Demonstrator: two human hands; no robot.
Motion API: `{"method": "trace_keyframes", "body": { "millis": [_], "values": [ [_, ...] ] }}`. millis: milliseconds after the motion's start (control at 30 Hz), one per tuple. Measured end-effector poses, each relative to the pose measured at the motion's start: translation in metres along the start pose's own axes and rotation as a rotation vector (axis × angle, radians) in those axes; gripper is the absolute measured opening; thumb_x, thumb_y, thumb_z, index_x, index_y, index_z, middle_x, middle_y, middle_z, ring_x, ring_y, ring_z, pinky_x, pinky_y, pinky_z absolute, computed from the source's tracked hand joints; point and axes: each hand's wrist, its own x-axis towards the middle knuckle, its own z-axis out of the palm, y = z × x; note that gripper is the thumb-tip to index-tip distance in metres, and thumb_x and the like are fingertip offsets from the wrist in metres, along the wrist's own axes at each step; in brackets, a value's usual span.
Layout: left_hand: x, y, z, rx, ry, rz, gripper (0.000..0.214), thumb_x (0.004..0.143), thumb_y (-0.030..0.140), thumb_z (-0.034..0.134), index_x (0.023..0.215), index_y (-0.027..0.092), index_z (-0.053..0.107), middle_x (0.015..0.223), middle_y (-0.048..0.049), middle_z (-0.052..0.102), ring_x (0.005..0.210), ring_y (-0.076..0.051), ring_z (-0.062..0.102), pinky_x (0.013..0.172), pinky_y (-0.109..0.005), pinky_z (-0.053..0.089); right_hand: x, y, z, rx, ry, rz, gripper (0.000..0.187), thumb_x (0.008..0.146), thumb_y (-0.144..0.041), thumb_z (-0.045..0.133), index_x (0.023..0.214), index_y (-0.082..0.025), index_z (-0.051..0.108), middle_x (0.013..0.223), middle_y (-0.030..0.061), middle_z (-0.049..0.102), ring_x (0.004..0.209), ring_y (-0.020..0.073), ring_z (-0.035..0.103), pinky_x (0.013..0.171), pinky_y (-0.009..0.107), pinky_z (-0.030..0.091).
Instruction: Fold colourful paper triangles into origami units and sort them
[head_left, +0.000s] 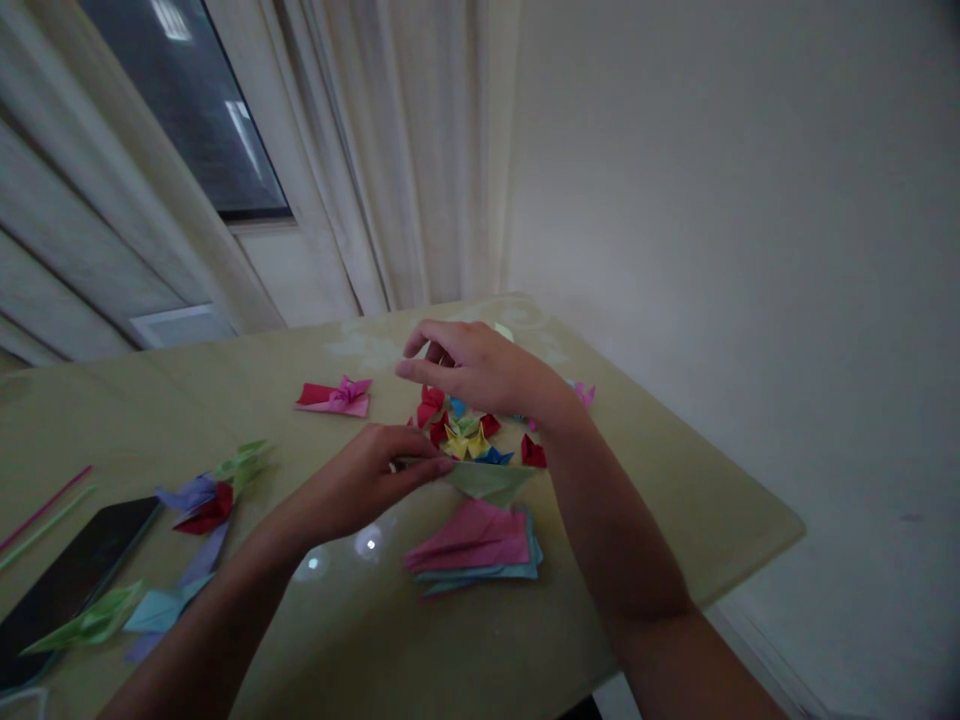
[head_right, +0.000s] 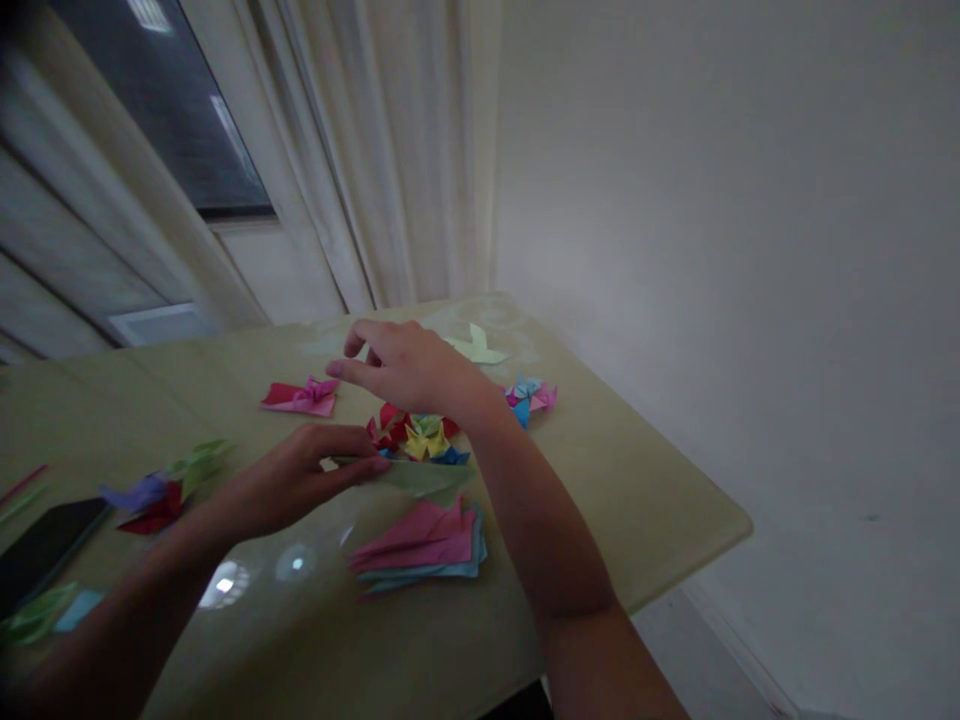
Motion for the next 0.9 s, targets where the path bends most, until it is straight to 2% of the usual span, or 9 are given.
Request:
{"method": "trace_keyframes", "body": {
  "millis": [100, 233, 367, 533, 633, 767, 833, 900],
  "values": [
    [0.003, -0.002, 0.004, 0.058, -0.048, 0.015, 0.029, 0.101, 0.043, 0.058, 0.09, 0.023, 0.076, 0.086, -0.0028, 0.074, 0.081, -0.019, 0.066, 0.072, -0.029, 0.049, 0.0, 0.0, 0.0, -0.006, 0.003, -0.003, 0.028, 0.104, -0.043, 0.063, 0.11, -0.017, 0.07, 0.096, 0.0044, 0.072, 0.089, 0.0179, 0.065, 0.082, 0.03, 0.042],
    [0.005, -0.01, 0.012, -0.014, -0.176, -0.071, 0.025, 0.104, 0.038, 0.049, 0.104, 0.022, 0.068, 0.096, -0.0036, 0.071, 0.087, -0.02, 0.064, 0.078, -0.031, 0.049, 0.0, 0.0, 0.0, -0.019, 0.001, 0.015, 0.027, 0.104, -0.043, 0.064, 0.111, -0.017, 0.069, 0.096, 0.0044, 0.073, 0.088, 0.0177, 0.065, 0.08, 0.029, 0.042],
    [0.004, -0.025, 0.021, -0.066, -0.306, -0.132, 0.025, 0.105, 0.042, 0.042, 0.099, 0.022, 0.057, 0.095, -0.0019, 0.064, 0.086, -0.018, 0.058, 0.079, -0.032, 0.048, 0.001, 0.0, 0.0, -0.037, -0.01, 0.039, 0.027, 0.105, -0.043, 0.064, 0.112, -0.018, 0.069, 0.094, 0.0043, 0.073, 0.086, 0.0176, 0.065, 0.078, 0.028, 0.042],
    [0.008, -0.04, 0.032, 0.0, -0.351, -0.17, 0.022, 0.102, 0.042, 0.042, 0.094, 0.023, 0.05, 0.094, -0.0005, 0.057, 0.086, -0.018, 0.051, 0.079, -0.033, 0.046, 0.001, 0.0, 0.002, -0.062, 0.001, 0.053, 0.027, 0.104, -0.042, 0.065, 0.114, -0.017, 0.069, 0.096, 0.0058, 0.073, 0.088, 0.0186, 0.065, 0.08, 0.029, 0.042],
    [0.009, -0.036, 0.036, 0.041, -0.347, -0.189, 0.024, 0.103, 0.042, 0.039, 0.094, 0.023, 0.05, 0.093, -0.001, 0.059, 0.084, -0.018, 0.052, 0.076, -0.032, 0.045, 0.001, 0.001, 0.002, -0.072, 0.002, 0.058, 0.026, 0.104, -0.041, 0.065, 0.114, -0.017, 0.069, 0.095, 0.0054, 0.074, 0.087, 0.0187, 0.066, 0.08, 0.03, 0.043],
    [0.006, -0.021, 0.037, 0.282, -0.352, -0.21, 0.027, 0.102, 0.042, 0.043, 0.091, 0.021, 0.056, 0.093, -0.0044, 0.064, 0.083, -0.021, 0.058, 0.075, -0.035, 0.044, 0.001, 0.001, 0.003, -0.09, -0.01, 0.073, 0.025, 0.105, -0.04, 0.065, 0.115, -0.018, 0.069, 0.095, 0.0046, 0.074, 0.086, 0.018, 0.066, 0.079, 0.029, 0.044],
    [0.003, -0.012, 0.039, 0.362, -0.352, -0.192, 0.025, 0.101, 0.041, 0.049, 0.095, 0.02, 0.062, 0.101, -0.0073, 0.068, 0.092, -0.024, 0.062, 0.081, -0.037, 0.047, 0.002, 0.0, 0.003, -0.105, -0.012, 0.074, 0.025, 0.104, -0.04, 0.065, 0.115, -0.018, 0.069, 0.095, 0.0042, 0.075, 0.086, 0.0177, 0.067, 0.078, 0.028, 0.044],
    [-0.001, -0.003, 0.042, 0.395, -0.338, -0.152, 0.026, 0.099, 0.043, 0.055, 0.108, 0.021, 0.066, 0.114, -0.0096, 0.069, 0.102, -0.027, 0.065, 0.087, -0.038, 0.048, 0.002, 0.0, 0.004, -0.121, -0.012, 0.076, 0.024, 0.104, -0.038, 0.066, 0.115, -0.018, 0.069, 0.095, 0.0042, 0.075, 0.085, 0.0175, 0.067, 0.077, 0.028, 0.043]
  ]
}}
